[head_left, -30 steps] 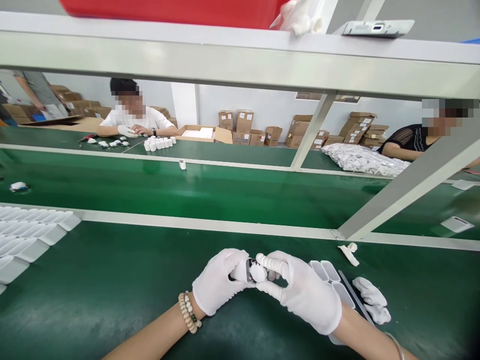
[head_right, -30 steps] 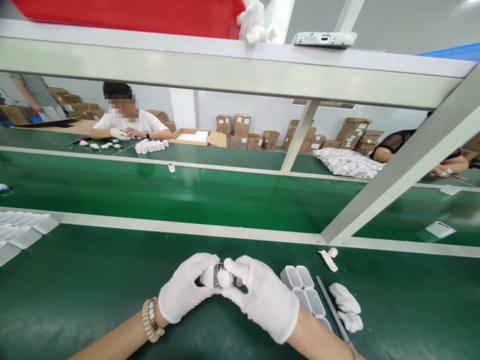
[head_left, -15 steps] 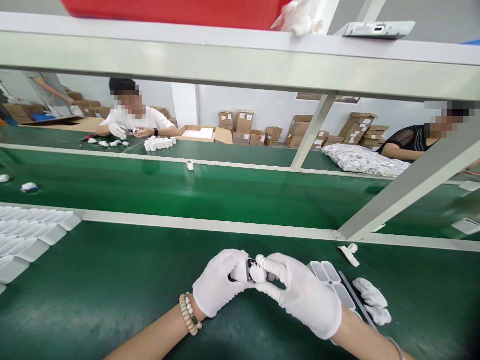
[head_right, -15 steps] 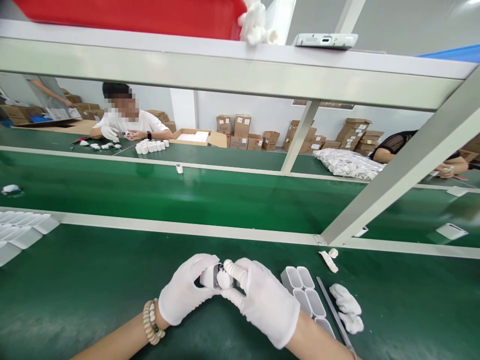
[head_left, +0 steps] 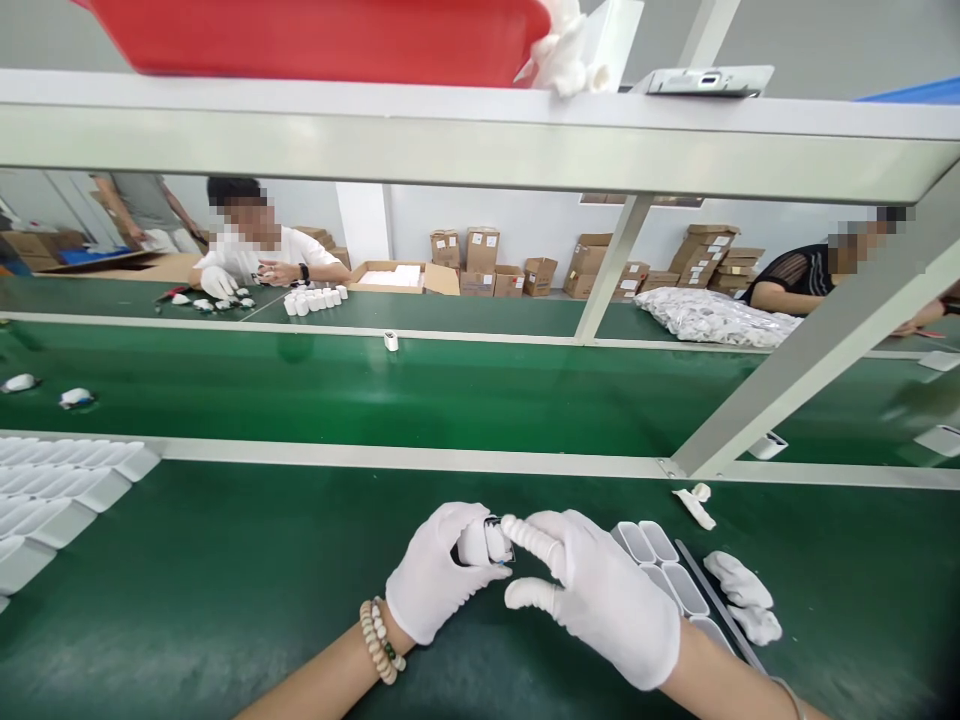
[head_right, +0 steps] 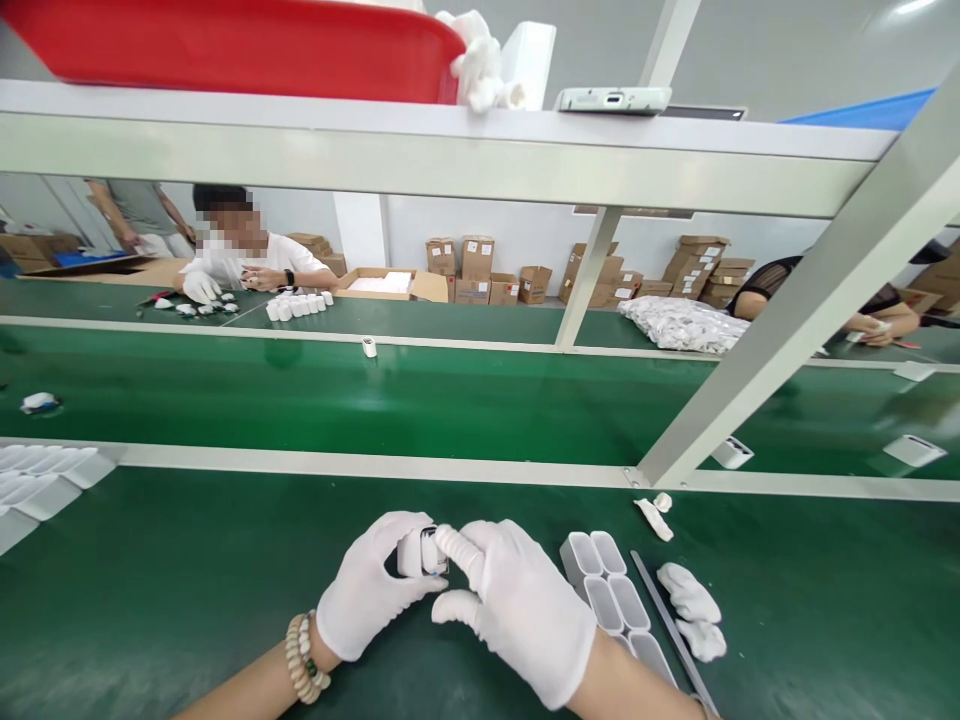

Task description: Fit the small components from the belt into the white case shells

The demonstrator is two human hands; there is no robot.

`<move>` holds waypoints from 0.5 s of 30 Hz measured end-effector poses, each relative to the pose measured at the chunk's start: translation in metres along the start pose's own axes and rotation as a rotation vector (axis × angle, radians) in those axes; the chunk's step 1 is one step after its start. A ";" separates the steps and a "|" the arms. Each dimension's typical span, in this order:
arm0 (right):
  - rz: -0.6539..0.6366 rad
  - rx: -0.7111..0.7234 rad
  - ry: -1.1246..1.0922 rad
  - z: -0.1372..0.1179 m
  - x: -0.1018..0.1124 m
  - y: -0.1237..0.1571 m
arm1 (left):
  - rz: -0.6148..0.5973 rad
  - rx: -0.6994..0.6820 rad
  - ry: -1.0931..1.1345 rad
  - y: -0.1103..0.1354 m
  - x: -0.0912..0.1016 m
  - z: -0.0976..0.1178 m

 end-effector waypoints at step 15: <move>-0.437 -0.066 0.062 -0.022 -0.027 0.004 | 0.069 -0.088 0.011 0.006 0.003 -0.003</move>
Point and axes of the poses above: each hand's wrist, its own y-axis away from the middle knuckle, its own x-axis out of the back of the hand, z = x × y, the point moved 7 cm from there along -y, towards the middle knuckle, and after that the axes turned 8 degrees about -y, right-handed, at the moved point
